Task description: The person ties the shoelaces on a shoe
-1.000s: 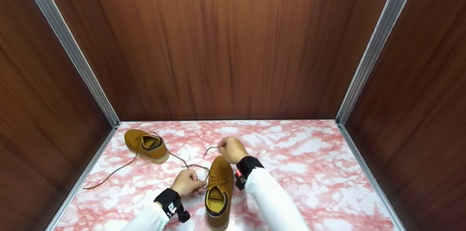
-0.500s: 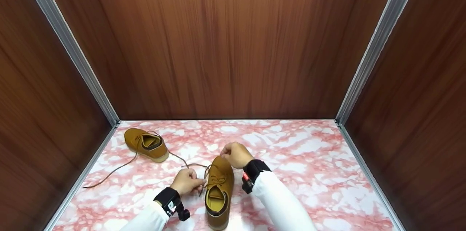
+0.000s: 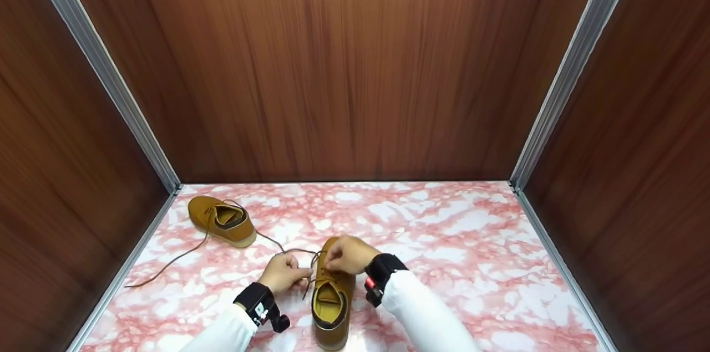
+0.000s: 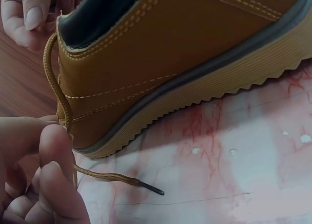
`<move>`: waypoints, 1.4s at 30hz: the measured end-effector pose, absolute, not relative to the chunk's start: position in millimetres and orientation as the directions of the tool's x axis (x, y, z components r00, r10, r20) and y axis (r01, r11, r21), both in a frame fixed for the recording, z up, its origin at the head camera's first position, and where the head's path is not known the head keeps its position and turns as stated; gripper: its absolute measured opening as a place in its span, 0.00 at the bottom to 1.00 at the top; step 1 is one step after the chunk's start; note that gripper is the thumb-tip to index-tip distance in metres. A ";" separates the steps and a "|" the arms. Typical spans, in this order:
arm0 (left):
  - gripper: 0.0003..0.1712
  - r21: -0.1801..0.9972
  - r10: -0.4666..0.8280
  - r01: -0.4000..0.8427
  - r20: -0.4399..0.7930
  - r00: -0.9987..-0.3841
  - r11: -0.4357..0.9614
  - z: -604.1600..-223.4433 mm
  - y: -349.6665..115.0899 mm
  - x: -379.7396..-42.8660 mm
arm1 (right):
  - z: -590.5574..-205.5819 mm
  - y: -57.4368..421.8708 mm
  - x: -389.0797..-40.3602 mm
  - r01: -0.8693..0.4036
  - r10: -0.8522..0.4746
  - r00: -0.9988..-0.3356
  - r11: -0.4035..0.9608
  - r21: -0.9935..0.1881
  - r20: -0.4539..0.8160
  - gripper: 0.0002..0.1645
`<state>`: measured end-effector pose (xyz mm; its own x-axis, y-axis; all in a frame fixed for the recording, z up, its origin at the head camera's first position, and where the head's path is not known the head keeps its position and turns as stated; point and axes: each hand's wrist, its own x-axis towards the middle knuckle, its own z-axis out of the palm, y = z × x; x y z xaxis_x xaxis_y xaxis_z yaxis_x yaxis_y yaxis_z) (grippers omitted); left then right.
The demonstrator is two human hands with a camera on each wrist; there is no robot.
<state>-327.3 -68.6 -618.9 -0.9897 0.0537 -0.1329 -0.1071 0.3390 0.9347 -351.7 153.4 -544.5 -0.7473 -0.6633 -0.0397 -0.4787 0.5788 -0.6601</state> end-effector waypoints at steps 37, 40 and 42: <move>0.20 0.960 0.094 -0.187 -0.210 -0.973 0.210 -609.4 -59.5 -329.1 | -554.9 138.4 -344.0 -0.391 -0.657 -0.720 0.652 -0.650 -0.226 0.14; 0.18 0.959 0.090 -0.202 -0.223 -0.971 0.197 -609.8 -61.1 -329.1 | -555.2 140.5 -345.5 -0.385 -0.641 -0.740 0.653 -0.652 -0.205 0.13; 0.17 0.962 0.084 -0.191 -0.211 -0.974 0.196 -610.0 -62.7 -329.7 | -555.3 142.1 -346.3 -0.385 -0.631 -0.753 0.651 -0.655 -0.185 0.13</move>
<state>-329.7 -62.7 -610.0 -0.9739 0.0836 -0.2109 -0.1914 0.1963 0.9617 -346.3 142.1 -555.3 -0.7530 -0.6315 -0.1851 -0.3849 0.6508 -0.6545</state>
